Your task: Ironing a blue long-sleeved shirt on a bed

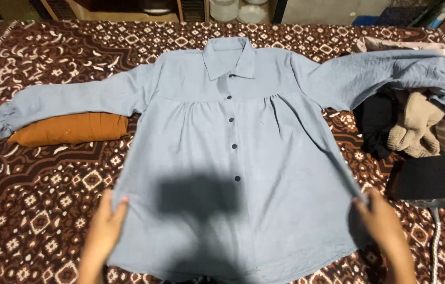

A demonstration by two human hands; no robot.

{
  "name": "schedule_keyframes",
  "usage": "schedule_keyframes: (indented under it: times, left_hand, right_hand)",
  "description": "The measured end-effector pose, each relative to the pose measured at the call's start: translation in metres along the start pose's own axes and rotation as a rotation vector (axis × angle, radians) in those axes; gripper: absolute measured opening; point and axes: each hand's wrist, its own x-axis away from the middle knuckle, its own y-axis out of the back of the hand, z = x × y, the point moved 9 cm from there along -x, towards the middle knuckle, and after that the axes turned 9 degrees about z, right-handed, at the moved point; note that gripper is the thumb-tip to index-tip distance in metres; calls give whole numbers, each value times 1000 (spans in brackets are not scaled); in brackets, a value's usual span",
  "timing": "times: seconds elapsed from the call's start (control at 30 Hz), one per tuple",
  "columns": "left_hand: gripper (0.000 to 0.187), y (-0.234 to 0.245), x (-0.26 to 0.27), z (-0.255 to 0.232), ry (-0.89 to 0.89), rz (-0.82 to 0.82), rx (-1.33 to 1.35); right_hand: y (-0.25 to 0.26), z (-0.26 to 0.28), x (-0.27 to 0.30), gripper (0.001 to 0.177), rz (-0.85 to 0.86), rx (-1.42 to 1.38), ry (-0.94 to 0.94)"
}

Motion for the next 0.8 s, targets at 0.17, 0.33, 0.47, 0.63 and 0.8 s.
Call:
schedule_keyframes:
  times: [0.17, 0.33, 0.47, 0.63, 0.8]
  left_hand:
    - [53, 23, 45, -16, 340, 115, 559]
    - [111, 23, 52, 16, 303, 235, 615]
    - [116, 13, 35, 112, 313, 387, 468]
    - [100, 56, 64, 88, 173, -581, -955]
    - [90, -105, 54, -124, -786, -9, -650]
  right_hand:
    - [6, -41, 5, 30, 190, -535, -34]
    - [17, -36, 34, 49, 326, -522, -245]
    - [-5, -79, 24, 51, 313, -212, -155]
    - [-18, -138, 40, 61, 131, 267, -373]
    - [-16, -194, -42, 25, -61, -234, -98]
